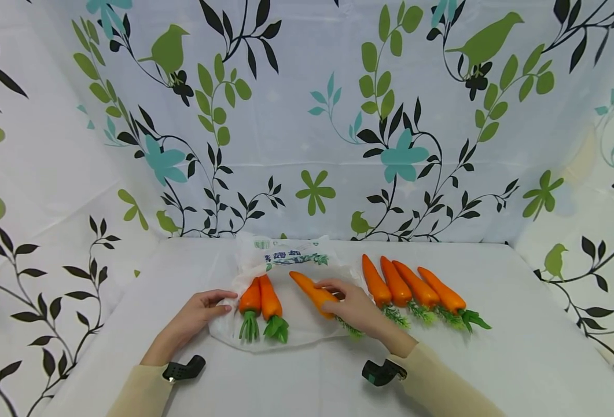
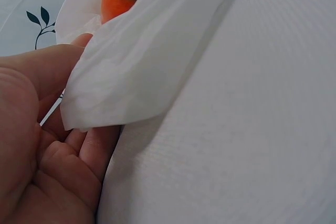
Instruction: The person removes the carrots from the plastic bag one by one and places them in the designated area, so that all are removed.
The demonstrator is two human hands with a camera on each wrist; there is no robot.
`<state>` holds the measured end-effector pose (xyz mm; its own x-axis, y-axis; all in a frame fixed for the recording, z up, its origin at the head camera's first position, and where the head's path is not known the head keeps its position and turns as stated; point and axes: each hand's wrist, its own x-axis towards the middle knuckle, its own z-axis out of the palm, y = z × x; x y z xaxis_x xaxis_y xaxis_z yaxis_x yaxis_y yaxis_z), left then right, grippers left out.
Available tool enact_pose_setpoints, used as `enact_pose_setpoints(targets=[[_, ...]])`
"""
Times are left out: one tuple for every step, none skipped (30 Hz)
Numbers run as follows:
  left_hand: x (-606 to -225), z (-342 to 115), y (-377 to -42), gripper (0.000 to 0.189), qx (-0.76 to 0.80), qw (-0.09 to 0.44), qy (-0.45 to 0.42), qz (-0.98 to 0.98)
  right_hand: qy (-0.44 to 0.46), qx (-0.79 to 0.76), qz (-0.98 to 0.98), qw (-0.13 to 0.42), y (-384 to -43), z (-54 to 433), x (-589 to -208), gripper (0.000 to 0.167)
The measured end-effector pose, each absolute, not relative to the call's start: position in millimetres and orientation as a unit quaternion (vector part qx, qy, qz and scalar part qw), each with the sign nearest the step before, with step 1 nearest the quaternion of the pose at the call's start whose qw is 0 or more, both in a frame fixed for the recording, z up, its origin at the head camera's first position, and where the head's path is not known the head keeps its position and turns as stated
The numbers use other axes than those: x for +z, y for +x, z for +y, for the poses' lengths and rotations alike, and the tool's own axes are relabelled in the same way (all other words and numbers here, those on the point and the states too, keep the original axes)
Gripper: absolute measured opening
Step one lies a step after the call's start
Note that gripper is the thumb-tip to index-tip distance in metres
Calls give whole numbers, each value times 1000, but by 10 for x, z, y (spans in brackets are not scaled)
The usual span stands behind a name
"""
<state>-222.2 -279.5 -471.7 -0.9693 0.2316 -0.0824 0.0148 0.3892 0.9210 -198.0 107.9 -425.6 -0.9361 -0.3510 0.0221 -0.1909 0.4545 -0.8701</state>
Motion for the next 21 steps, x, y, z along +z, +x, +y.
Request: enact_pose_setpoints(targets=[[-4719, -2794, -2221, 33, 547, 99, 75, 828, -159, -496, 850, 77, -1963, 1101, -4250, 38], [-4721, -2794, -2221, 33, 546, 99, 75, 828, -158, -495, 851, 76, -1947, 1124, -4246, 37], [-4722, -2794, -2221, 32, 546, 99, 76, 829, -159, -496, 851, 73, -1930, 1148, -4242, 38], [-4723, -2795, -2220, 32, 545, 99, 76, 829, -160, -497, 850, 70, -1912, 1171, -4236, 38], [-4724, -2795, -2220, 32, 544, 99, 77, 829, -161, -499, 849, 69, -1892, 1197, -4229, 38], [-4724, -2794, -2221, 32, 544, 99, 77, 830, -163, -498, 849, 67, -1876, 1223, -4227, 38], [-4721, -2794, -2222, 32, 543, 99, 78, 830, -162, -499, 849, 66, -1860, 1249, -4222, 38], [-4719, -2794, -2222, 32, 543, 100, 78, 830, -161, -501, 848, 66, -1849, 1274, -4220, 38], [-4715, -2792, -2220, 32, 542, 100, 79, 831, -161, -503, 847, 66, -1834, 1300, -4213, 38], [-4714, -2790, -2219, 32, 542, 100, 77, 831, -161, -503, 847, 67, -1821, 1329, -4207, 38], [-4712, -2790, -2218, 31, 541, 100, 77, 831, -159, -502, 848, 67, -1811, 1358, -4206, 38], [-4712, -2789, -2216, 31, 541, 100, 76, 831, -157, -500, 849, 66, -1802, 1389, -4208, 38], [-4711, -2788, -2214, 31, 541, 100, 76, 831, -155, -500, 850, 64, -1792, 1422, -4207, 38], [-4712, -2787, -2213, 31, 543, 100, 76, 831, -155, -498, 851, 61, -1780, 1460, -4202, 38], [-4713, -2786, -2212, 31, 543, 99, 76, 830, -154, -500, 850, 60, -1766, 1501, -4197, 39], [-4716, -2788, -2214, 31, 544, 99, 75, 830, -153, -499, 851, 58, -1756, 1542, -4202, 39], [-4717, -2789, -2213, 31, 544, 100, 76, 830, -151, -500, 851, 57, -1742, 1584, -4206, 39], [-4719, -2790, -2214, 32, 545, 101, 76, 829, -153, -501, 850, 55, -1728, 1627, -4207, 39], [-4721, -2791, -2216, 31, 546, 101, 76, 828, -154, -501, 850, 53, -1714, 1672, -4208, 39], [-4724, -2793, -2218, 31, 547, 102, 76, 827, -156, -500, 850, 51, -1700, 1716, -4208, 40], [-4725, -2795, -2221, 31, 547, 102, 76, 827, -157, -499, 851, 46, -1687, 1759, -4212, 40]])
